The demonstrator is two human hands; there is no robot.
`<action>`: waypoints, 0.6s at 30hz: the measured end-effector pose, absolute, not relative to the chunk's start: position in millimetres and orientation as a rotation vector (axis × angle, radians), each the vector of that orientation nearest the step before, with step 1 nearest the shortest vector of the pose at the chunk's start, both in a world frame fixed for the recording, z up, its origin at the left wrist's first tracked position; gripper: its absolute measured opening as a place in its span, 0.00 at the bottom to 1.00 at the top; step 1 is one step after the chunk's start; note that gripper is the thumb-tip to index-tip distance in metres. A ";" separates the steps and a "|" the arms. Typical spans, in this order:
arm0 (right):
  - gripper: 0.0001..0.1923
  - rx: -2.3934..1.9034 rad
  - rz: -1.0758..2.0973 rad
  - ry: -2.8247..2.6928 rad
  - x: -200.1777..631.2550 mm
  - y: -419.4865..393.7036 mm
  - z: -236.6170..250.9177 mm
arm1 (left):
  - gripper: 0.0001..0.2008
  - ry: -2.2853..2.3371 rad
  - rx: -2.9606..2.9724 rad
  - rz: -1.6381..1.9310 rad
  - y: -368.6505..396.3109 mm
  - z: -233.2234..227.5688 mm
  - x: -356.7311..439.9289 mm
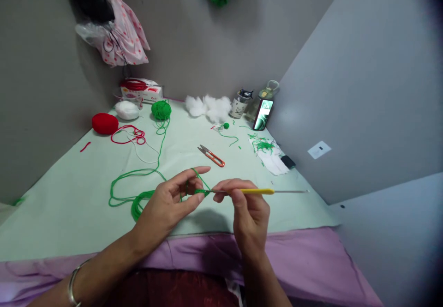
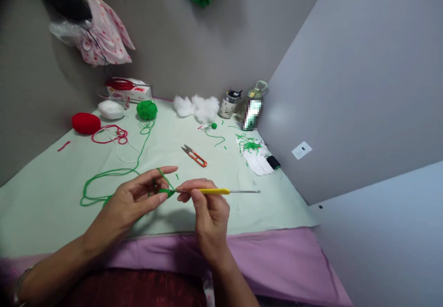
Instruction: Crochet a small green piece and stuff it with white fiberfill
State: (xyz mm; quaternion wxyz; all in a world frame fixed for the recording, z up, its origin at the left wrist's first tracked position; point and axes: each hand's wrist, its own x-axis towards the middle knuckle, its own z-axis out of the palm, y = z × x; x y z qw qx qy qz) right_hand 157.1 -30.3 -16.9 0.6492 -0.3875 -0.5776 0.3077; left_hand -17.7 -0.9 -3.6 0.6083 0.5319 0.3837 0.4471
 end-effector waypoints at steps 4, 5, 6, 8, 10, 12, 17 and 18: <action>0.13 -0.917 0.572 -1.483 158.6 -34.8 -15.0 | 0.20 0.977 1.326 1.087 -4.4 -7.3 -18.6; 0.13 -0.908 0.566 -1.504 159.2 -35.0 -15.1 | 0.20 0.994 1.355 1.100 -5.1 -8.0 -18.6; 0.13 -0.898 0.563 -1.519 159.6 -34.9 -15.3 | 0.19 1.006 1.383 1.111 -5.5 -8.4 -18.5; 0.14 -0.875 0.535 -1.539 159.5 -34.5 -15.9 | 0.18 1.015 1.419 1.134 -5.8 -8.4 -17.7; 0.15 -0.858 0.448 -1.584 157.9 -34.7 -16.6 | 0.16 1.009 1.391 1.151 -5.5 -7.7 -16.6; 0.16 -0.839 0.317 -1.654 155.3 -35.8 -16.9 | 0.17 0.985 1.279 1.136 -5.0 -6.5 -15.4; 0.16 -0.768 0.260 -1.682 149.6 -39.2 -13.4 | 0.17 0.880 0.992 1.088 -7.0 -0.4 -13.9; 0.16 -0.769 0.284 -1.682 149.2 -39.4 -12.2 | 0.16 0.855 0.968 1.063 -7.9 1.0 -14.0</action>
